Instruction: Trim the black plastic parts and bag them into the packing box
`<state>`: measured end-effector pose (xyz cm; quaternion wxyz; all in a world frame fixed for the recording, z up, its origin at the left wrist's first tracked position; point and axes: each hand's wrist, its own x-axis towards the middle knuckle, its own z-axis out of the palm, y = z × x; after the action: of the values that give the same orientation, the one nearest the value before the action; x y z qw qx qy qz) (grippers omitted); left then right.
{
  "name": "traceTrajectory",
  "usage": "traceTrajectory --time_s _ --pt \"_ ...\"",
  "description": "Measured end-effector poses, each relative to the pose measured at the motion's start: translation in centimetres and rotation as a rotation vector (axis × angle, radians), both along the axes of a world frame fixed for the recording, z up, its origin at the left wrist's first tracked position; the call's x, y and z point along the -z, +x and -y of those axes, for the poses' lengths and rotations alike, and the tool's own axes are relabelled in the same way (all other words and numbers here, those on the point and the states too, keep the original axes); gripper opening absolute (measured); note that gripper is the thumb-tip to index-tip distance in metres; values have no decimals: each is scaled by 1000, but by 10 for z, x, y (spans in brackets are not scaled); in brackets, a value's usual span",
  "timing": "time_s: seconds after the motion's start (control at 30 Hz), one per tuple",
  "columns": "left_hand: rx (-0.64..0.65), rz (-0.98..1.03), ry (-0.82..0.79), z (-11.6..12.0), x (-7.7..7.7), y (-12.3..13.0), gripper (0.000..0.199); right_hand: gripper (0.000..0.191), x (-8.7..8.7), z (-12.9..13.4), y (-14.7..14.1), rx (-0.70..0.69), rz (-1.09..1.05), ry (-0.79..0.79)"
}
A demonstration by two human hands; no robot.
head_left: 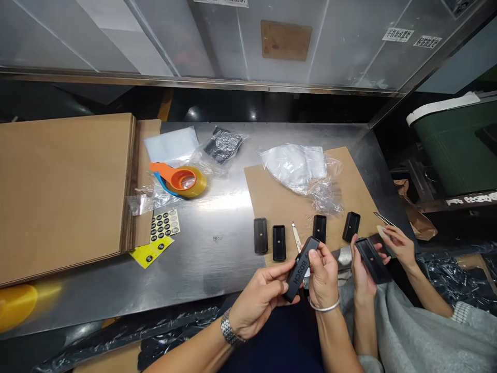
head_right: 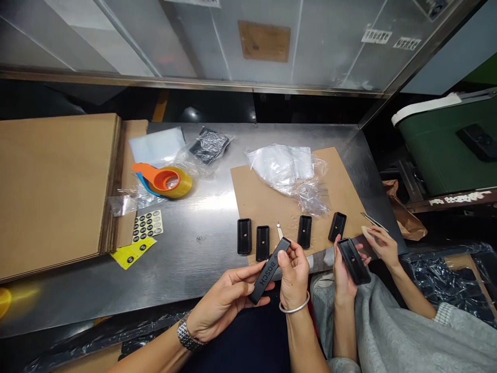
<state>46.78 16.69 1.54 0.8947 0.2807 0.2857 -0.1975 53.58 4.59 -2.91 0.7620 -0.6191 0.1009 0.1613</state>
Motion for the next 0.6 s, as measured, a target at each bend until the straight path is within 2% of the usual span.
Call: traceTrajectory --time_s 0.6 --pt "-27 -51 18 13 5 4 36 37 8 6 0 26 49 -78"
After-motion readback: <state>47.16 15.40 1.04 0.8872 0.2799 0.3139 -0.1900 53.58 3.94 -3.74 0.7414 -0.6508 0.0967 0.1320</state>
